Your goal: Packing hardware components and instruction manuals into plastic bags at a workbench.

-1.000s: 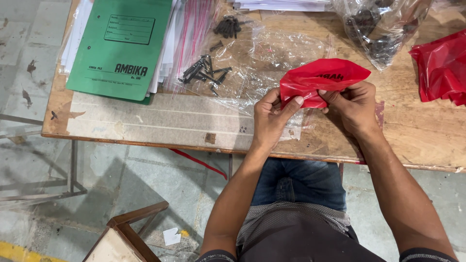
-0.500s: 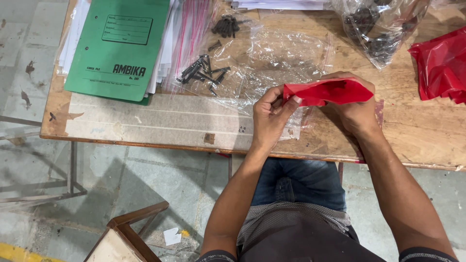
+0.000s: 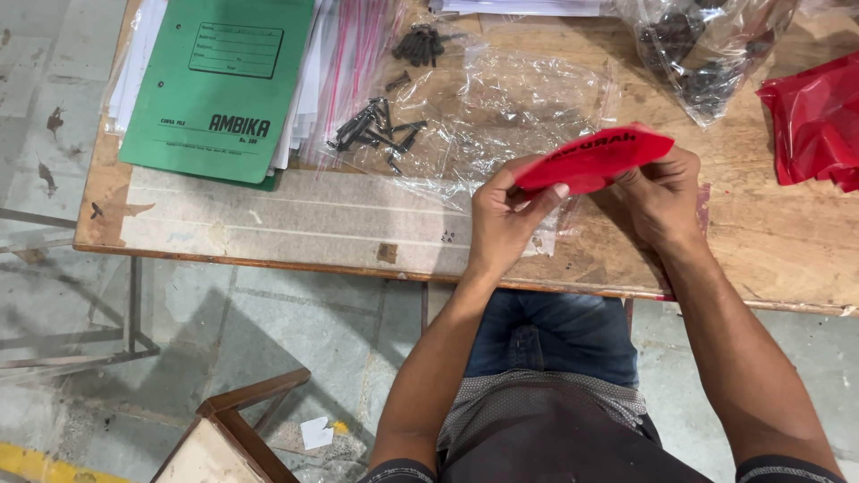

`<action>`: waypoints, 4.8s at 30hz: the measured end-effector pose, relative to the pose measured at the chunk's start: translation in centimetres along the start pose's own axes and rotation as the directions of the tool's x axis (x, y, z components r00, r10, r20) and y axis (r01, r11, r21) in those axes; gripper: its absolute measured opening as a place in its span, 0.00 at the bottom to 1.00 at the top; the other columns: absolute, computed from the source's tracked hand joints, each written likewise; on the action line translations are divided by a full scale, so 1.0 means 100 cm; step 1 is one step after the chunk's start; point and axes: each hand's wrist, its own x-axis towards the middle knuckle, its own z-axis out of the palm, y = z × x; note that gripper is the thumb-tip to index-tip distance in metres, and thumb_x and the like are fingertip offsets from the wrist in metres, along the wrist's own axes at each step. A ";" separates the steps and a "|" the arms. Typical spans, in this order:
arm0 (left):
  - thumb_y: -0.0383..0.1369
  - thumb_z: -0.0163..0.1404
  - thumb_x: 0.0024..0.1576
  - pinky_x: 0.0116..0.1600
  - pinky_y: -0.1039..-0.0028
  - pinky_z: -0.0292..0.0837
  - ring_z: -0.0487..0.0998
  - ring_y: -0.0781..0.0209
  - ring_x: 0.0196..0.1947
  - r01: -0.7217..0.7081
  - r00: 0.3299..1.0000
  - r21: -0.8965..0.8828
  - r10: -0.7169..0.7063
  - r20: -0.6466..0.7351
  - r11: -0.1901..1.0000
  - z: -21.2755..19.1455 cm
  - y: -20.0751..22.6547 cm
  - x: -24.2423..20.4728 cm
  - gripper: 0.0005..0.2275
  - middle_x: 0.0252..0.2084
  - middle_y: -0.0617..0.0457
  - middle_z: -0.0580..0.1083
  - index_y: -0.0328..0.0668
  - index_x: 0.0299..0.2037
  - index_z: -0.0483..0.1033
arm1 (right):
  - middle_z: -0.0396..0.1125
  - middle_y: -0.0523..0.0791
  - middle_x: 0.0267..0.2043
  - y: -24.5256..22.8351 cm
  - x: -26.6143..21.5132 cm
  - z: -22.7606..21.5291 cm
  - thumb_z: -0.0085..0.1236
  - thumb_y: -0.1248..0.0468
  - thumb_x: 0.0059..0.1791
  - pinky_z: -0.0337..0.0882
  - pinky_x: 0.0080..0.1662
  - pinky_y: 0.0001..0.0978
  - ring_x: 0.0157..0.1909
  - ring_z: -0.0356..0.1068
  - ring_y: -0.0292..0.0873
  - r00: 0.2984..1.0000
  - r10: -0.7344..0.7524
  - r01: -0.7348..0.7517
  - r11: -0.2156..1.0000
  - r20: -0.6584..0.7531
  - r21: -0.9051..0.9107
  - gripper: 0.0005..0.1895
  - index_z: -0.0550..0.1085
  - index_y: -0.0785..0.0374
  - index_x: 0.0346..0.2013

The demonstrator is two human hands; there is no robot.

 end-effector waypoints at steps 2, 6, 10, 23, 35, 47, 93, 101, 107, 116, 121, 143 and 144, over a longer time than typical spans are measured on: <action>0.29 0.62 0.59 0.49 0.76 0.80 0.81 0.67 0.45 -0.018 1.000 0.045 0.018 0.018 0.999 0.001 0.003 -0.001 0.16 0.45 0.52 0.80 0.36 0.55 0.77 | 0.74 0.43 0.44 -0.001 -0.001 0.000 0.61 0.70 0.58 0.71 0.50 0.24 0.43 0.70 0.32 0.999 0.016 -0.017 0.999 -0.037 -0.047 0.09 0.78 0.69 0.53; 0.29 0.62 0.59 0.48 0.76 0.80 0.82 0.68 0.43 -0.024 0.999 0.099 0.022 0.024 0.995 0.000 0.001 -0.002 0.14 0.44 0.51 0.81 0.35 0.53 0.78 | 0.75 0.42 0.45 -0.003 -0.002 0.001 0.63 0.69 0.56 0.69 0.46 0.23 0.42 0.69 0.32 1.000 0.016 -0.016 0.999 0.003 -0.036 0.09 0.77 0.67 0.51; 0.29 0.62 0.59 0.49 0.76 0.79 0.81 0.69 0.44 -0.038 0.999 0.076 0.035 0.032 0.996 0.002 0.002 -0.003 0.15 0.44 0.51 0.81 0.35 0.55 0.78 | 0.75 0.41 0.41 0.004 -0.004 -0.002 0.63 0.69 0.55 0.66 0.40 0.20 0.37 0.67 0.29 0.996 0.083 -0.083 0.996 -0.013 -0.023 0.10 0.79 0.66 0.51; 0.21 0.57 0.60 0.63 0.74 0.79 0.79 0.65 0.57 -0.165 0.984 -0.024 0.166 0.062 0.986 -0.001 -0.004 0.000 0.14 0.57 0.49 0.76 0.34 0.56 0.76 | 0.73 0.47 0.51 -0.016 0.004 0.009 0.67 0.65 0.52 0.74 0.55 0.29 0.52 0.73 0.39 0.994 -0.100 0.109 0.956 0.045 -0.273 0.13 0.77 0.69 0.47; 0.17 0.59 0.55 0.60 0.74 0.79 0.83 0.63 0.52 -0.116 0.993 0.210 0.110 0.037 0.971 0.002 0.008 0.000 0.17 0.51 0.50 0.80 0.37 0.54 0.77 | 0.71 0.48 0.51 -0.015 0.000 0.006 0.66 0.57 0.56 0.71 0.58 0.28 0.53 0.71 0.39 0.987 -0.155 0.154 0.988 0.034 0.017 0.23 0.72 0.69 0.59; 0.18 0.59 0.56 0.57 0.74 0.82 0.83 0.64 0.52 -0.104 0.994 0.244 0.095 0.047 0.964 0.001 0.006 0.000 0.15 0.51 0.52 0.81 0.39 0.52 0.77 | 0.67 0.50 0.61 -0.024 -0.003 0.013 0.66 0.65 0.53 0.70 0.65 0.29 0.63 0.68 0.40 0.968 -0.193 0.201 0.979 0.162 -0.033 0.29 0.63 0.66 0.65; 0.36 0.53 0.65 0.26 0.82 0.49 0.59 0.79 0.20 0.090 0.989 0.061 -0.082 -0.123 0.994 0.006 0.010 0.004 0.10 0.25 0.65 0.70 0.36 0.41 0.80 | 0.69 0.39 0.34 -0.020 0.013 0.024 0.59 0.68 0.55 0.63 0.34 0.20 0.33 0.63 0.28 0.983 0.181 -0.181 0.984 -0.033 0.011 0.05 0.73 0.66 0.45; 0.26 0.59 0.62 0.34 0.84 0.56 0.62 0.76 0.29 0.098 0.995 0.239 -0.090 -0.046 0.966 0.003 0.015 0.006 0.06 0.29 0.58 0.66 0.32 0.46 0.82 | 0.70 0.42 0.45 -0.016 0.004 0.020 0.58 0.75 0.54 0.71 0.46 0.23 0.45 0.69 0.31 0.996 0.072 -0.076 0.994 -0.050 -0.078 0.11 0.72 0.69 0.50; 0.21 0.58 0.57 0.56 0.72 0.76 0.79 0.58 0.53 0.035 0.992 0.164 -0.054 0.114 0.986 0.004 0.023 0.015 0.09 0.54 0.43 0.75 0.30 0.46 0.75 | 0.71 0.46 0.45 -0.033 0.010 0.018 0.55 0.77 0.50 0.72 0.48 0.26 0.47 0.72 0.37 1.000 -0.014 0.006 0.925 -0.017 -0.380 0.13 0.73 0.69 0.50; 0.21 0.57 0.59 0.51 0.74 0.73 0.77 0.63 0.44 0.208 0.967 0.185 -0.231 0.110 0.960 0.007 0.008 0.010 0.10 0.49 0.46 0.77 0.30 0.51 0.77 | 0.69 0.47 0.43 -0.023 0.020 -0.004 0.54 0.78 0.49 0.71 0.48 0.31 0.46 0.70 0.40 0.990 -0.135 0.106 0.901 -0.040 -0.420 0.13 0.72 0.67 0.48; 0.24 0.55 0.62 0.53 0.75 0.73 0.78 0.65 0.47 -0.008 0.977 0.389 -0.075 0.198 0.921 0.010 0.019 0.014 0.10 0.50 0.49 0.78 0.30 0.52 0.77 | 0.69 0.47 0.44 -0.028 0.018 0.001 0.57 0.77 0.50 0.75 0.41 0.27 0.44 0.72 0.38 0.991 0.037 -0.055 0.990 -0.130 -0.132 0.13 0.69 0.68 0.48; 0.12 0.56 0.57 0.63 0.71 0.76 0.79 0.60 0.55 -0.009 0.998 0.150 -0.001 0.067 0.989 0.007 -0.007 0.000 0.17 0.54 0.47 0.76 0.32 0.54 0.72 | 0.66 0.51 0.58 -0.025 0.005 0.002 0.68 0.72 0.47 0.72 0.59 0.36 0.58 0.68 0.44 0.957 -0.276 0.288 0.935 0.086 -0.208 0.34 0.59 0.61 0.61; 0.12 0.56 0.56 0.62 0.72 0.76 0.79 0.61 0.55 0.013 0.997 0.136 -0.023 0.071 0.991 0.008 -0.006 0.000 0.18 0.53 0.47 0.77 0.32 0.54 0.72 | 0.65 0.50 0.59 -0.024 0.004 0.002 0.67 0.72 0.48 0.71 0.58 0.35 0.58 0.68 0.43 0.956 -0.289 0.294 0.945 0.056 -0.146 0.33 0.59 0.60 0.62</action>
